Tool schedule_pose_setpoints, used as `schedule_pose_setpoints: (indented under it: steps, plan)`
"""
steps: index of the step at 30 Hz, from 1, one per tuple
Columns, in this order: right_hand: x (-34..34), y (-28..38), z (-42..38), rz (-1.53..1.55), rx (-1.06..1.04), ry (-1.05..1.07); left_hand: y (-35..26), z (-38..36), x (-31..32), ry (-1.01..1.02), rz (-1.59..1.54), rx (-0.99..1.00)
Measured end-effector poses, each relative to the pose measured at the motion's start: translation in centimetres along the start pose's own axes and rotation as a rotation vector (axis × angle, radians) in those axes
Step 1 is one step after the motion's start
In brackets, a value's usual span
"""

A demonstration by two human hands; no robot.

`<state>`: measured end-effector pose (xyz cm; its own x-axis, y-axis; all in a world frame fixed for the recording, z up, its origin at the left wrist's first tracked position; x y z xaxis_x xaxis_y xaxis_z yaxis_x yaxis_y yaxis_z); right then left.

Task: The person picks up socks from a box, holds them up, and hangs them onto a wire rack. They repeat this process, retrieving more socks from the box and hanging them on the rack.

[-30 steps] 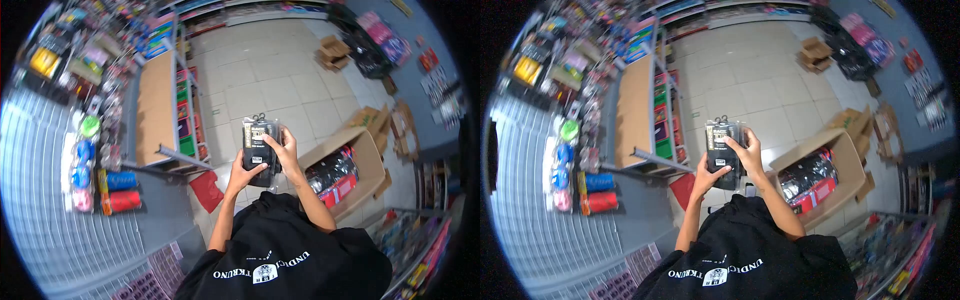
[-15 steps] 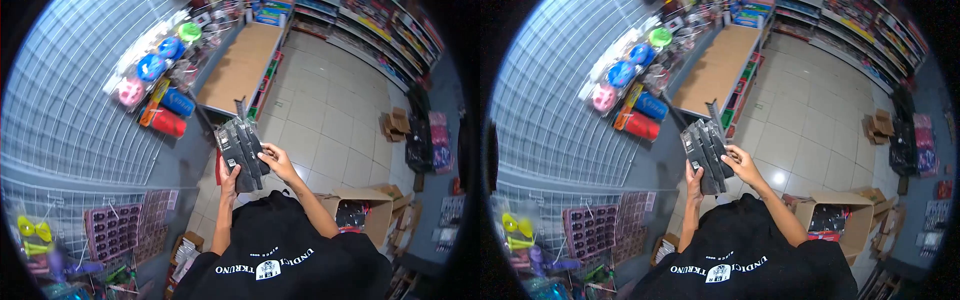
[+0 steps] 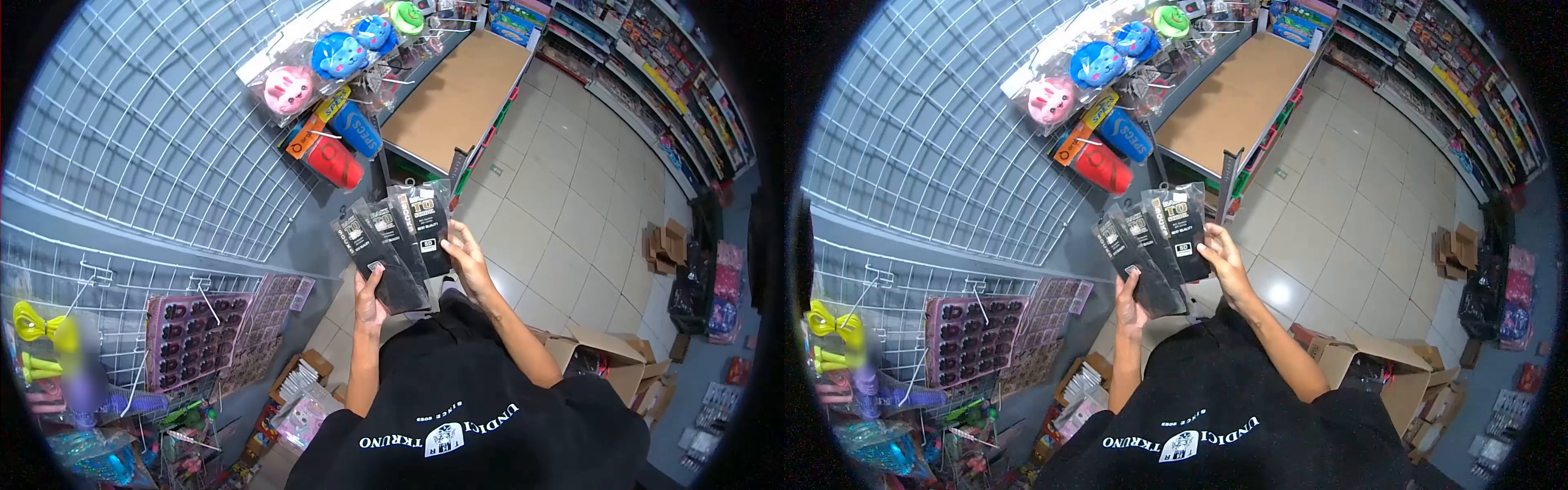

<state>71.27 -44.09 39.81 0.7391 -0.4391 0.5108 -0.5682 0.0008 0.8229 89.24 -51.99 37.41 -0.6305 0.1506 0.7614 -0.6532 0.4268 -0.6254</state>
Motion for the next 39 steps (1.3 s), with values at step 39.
schedule_pose_setpoints:
  steps: [39]
  plan:
    - [1.5, 4.2, 13.4, -0.246, 0.056, 0.445, 0.4, 0.7, 4.3, -0.003, 0.374, 0.084]
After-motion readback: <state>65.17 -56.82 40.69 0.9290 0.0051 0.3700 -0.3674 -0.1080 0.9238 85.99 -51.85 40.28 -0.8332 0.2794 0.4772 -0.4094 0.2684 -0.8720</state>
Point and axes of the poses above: each hand's wrist, its own z-axis towards the middle knuckle, its own x-axis out of the palm, y = z × x, the point moved 1 cm from there along z, towards the middle knuckle, and after that the axes turned 7 degrees about x, right-handed, at the moved point
